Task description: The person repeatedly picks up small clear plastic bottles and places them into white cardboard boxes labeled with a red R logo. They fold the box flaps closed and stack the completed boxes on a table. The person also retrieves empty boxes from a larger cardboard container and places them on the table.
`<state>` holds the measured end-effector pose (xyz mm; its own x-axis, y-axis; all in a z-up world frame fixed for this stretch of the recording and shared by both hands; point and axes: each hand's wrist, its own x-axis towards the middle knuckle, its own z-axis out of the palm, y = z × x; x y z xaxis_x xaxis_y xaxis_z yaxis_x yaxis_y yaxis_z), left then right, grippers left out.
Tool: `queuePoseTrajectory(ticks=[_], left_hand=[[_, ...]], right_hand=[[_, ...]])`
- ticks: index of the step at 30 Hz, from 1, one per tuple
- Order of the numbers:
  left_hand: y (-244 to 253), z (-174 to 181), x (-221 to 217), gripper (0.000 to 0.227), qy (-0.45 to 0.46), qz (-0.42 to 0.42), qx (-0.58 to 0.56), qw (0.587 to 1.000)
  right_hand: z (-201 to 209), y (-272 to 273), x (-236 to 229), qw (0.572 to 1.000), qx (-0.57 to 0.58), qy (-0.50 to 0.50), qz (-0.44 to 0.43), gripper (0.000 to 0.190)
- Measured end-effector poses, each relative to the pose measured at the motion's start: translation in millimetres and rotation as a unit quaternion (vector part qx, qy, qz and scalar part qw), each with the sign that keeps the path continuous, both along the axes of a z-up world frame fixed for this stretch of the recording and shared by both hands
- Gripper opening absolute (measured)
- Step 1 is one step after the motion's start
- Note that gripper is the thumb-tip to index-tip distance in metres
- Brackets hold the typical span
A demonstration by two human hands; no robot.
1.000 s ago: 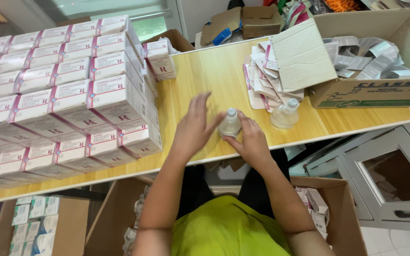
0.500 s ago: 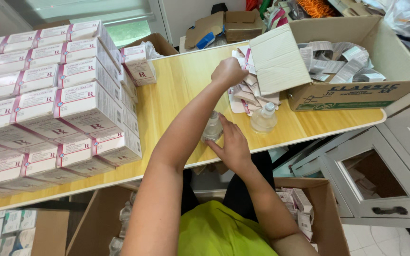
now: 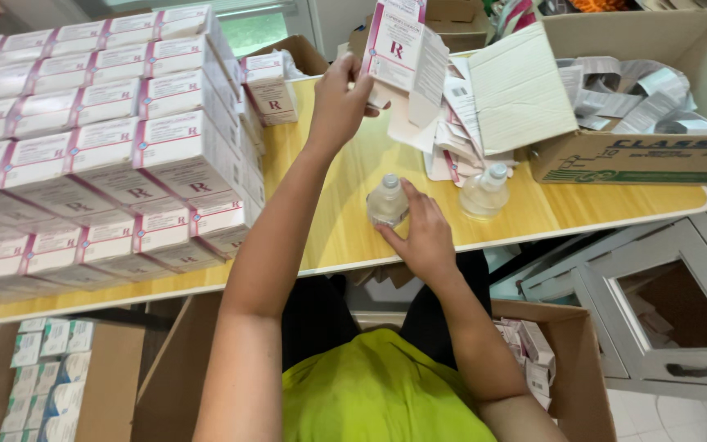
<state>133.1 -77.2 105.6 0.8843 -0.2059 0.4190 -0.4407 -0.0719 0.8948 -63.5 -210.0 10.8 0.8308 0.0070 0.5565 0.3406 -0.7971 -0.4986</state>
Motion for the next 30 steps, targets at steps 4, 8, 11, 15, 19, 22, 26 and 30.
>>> queuePoseTrajectory(ticks=[4,8,11,15,19,22,26,30], left_hand=[[38.1,-11.1,-38.4,0.013,0.026,-0.019,-0.056,0.998],[65.6,-17.1,-63.2,0.012,0.030,-0.030,-0.119,0.992],[78.6,-18.9,-76.0,0.011,0.036,-0.024,-0.141,0.989],[89.4,-15.6,-95.5,0.010,0.027,-0.022,-0.151,0.988],[103.6,-2.4,-123.6,0.011,0.004,-0.043,-0.171,0.984],[119.6,11.2,-149.0,0.013,0.024,-0.036,-0.146,0.988],[136.1,33.9,-178.3,0.014,-0.020,-0.016,0.040,0.999],[142.8,51.7,-191.6,0.036,-0.104,-0.075,0.049,0.991]], right_hand=[[-2.6,3.0,-2.0,1.000,0.012,0.026,-0.012,0.086],[-0.5,4.9,-4.1,1.000,0.001,0.000,-0.017,0.089],[-0.5,5.8,-6.9,1.000,0.004,-0.013,-0.014,0.093],[-1.5,6.2,-12.0,0.997,0.003,-0.073,-0.009,0.103],[12.4,2.8,-21.0,0.988,0.115,-0.096,0.046,0.096],[40.2,-2.6,-25.7,0.977,0.022,-0.211,0.031,0.082],[95.3,-12.4,-21.2,0.931,-0.174,-0.310,0.089,0.076],[126.3,5.3,0.3,0.921,-0.201,-0.249,0.221,0.068]])
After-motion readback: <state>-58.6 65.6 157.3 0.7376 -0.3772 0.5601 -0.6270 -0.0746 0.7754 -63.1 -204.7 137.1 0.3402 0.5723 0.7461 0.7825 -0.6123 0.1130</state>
